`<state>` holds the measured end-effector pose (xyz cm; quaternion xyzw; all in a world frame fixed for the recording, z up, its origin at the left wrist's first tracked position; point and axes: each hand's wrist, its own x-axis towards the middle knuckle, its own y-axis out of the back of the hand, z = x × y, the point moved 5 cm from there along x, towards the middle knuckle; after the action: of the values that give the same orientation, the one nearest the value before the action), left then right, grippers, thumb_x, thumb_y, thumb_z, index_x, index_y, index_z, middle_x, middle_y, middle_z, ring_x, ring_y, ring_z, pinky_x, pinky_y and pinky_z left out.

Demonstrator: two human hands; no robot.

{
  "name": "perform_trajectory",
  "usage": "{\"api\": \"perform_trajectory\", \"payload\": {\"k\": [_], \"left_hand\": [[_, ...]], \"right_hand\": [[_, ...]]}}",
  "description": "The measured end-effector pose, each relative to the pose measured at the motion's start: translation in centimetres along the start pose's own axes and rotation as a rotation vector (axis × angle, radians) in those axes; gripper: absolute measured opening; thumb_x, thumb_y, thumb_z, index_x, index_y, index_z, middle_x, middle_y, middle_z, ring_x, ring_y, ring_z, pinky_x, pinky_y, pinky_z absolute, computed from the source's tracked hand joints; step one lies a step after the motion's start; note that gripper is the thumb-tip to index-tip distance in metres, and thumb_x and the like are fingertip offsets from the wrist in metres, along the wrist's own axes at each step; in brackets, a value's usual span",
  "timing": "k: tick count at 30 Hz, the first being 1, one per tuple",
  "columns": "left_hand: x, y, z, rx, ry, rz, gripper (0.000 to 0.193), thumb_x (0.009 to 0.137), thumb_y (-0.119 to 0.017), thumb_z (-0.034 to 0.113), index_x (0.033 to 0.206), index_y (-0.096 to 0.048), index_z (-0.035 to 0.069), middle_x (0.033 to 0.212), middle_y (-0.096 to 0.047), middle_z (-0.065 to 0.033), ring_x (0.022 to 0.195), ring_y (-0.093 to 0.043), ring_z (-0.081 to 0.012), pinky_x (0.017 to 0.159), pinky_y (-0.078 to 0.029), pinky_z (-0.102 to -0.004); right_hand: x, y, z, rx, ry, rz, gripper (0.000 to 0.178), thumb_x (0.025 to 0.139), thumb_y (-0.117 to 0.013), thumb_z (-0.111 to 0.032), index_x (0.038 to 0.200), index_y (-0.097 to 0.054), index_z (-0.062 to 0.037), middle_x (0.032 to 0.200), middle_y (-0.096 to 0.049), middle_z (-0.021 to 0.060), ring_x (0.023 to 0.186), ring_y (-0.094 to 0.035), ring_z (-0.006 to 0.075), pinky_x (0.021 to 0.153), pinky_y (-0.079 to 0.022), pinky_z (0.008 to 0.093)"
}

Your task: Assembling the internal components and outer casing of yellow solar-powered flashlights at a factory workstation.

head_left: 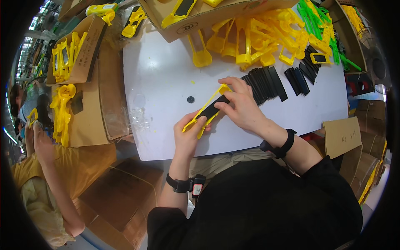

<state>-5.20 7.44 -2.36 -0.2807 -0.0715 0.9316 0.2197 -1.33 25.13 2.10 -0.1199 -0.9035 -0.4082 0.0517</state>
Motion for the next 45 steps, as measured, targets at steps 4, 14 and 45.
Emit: {"api": "perform_trajectory", "payload": {"k": [4, 14, 45], "left_hand": [[0.0, 0.0, 0.2, 0.002, 0.004, -0.012, 0.031, 0.090, -0.063, 0.007, 0.117, -0.057, -0.008, 0.098, -0.065, -0.0145, 0.077, -0.066, -0.0183, 0.070, -0.056, -0.0283], [0.2, 0.9, 0.0, -0.052, -0.016, 0.086, 0.029, 0.090, -0.059, 0.003, 0.116, -0.056, -0.010, 0.099, -0.065, -0.0166, 0.079, -0.067, -0.0215, 0.072, -0.057, -0.0306], [0.5, 0.7, -0.2, -0.082, 0.029, -0.009, 0.023, 0.086, -0.062, -0.002, 0.108, -0.059, -0.007, 0.098, -0.065, -0.0166, 0.075, -0.064, -0.0205, 0.067, -0.055, -0.0305]], "right_hand": [[0.4, -0.8, 0.3, 0.068, -0.031, -0.112, 0.027, 0.082, -0.068, -0.023, 0.075, -0.060, 0.0018, 0.129, -0.048, 0.0145, 0.124, -0.039, 0.0322, 0.098, -0.031, 0.0430], [1.7, 0.4, 0.8, 0.045, -0.009, -0.103, 0.026, 0.082, -0.068, -0.025, 0.077, -0.064, -0.0002, 0.129, -0.048, 0.0137, 0.126, -0.036, 0.0323, 0.100, -0.029, 0.0443], [0.5, -1.0, 0.8, 0.129, -0.084, -0.193, 0.027, 0.088, -0.063, -0.023, 0.079, -0.057, 0.0022, 0.134, -0.046, 0.0115, 0.132, -0.032, 0.0339, 0.105, -0.026, 0.0451]]}}
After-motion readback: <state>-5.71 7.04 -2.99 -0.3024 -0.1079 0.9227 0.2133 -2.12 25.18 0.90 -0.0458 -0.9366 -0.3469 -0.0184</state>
